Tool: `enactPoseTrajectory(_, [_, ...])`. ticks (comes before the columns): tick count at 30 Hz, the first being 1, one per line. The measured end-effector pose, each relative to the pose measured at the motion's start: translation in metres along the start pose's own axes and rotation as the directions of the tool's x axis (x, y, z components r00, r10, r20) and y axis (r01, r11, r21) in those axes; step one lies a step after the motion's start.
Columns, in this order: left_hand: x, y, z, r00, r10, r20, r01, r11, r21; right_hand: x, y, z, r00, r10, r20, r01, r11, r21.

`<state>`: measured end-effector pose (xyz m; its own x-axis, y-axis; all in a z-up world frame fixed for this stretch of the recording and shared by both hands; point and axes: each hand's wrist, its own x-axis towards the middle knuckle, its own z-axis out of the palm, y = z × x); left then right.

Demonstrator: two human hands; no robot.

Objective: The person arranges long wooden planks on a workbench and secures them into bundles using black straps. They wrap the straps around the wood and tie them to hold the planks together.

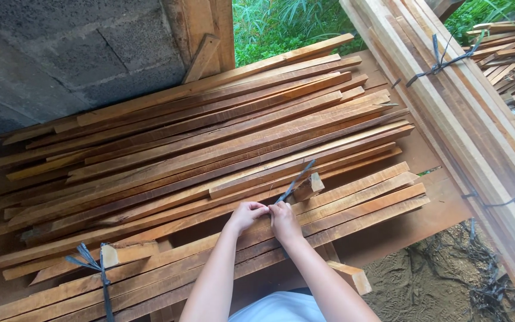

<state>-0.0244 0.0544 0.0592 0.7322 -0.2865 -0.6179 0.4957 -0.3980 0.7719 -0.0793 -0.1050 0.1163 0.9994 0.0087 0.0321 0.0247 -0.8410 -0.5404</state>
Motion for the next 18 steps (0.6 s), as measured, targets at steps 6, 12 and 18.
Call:
enactPoseTrajectory(6, [-0.009, 0.018, -0.005, 0.999, -0.049, 0.001, 0.049, 0.998, -0.032, 0.002, 0.008, 0.005, 0.947, 0.279, 0.161, -0.298, 0.949, 0.105])
enactPoseTrajectory(12, [-0.03, 0.039, -0.011, 0.997, -0.067, 0.023, 0.069, 0.994, -0.08, 0.001, 0.007, 0.008, 0.826, 0.472, 0.309, -0.53, 0.837, 0.138])
enactPoseTrajectory(18, [-0.027, 0.035, -0.011, 0.997, -0.067, 0.049, 0.073, 0.988, -0.134, 0.004, 0.017, 0.018, 0.738, 0.533, 0.414, -0.66, 0.696, 0.282])
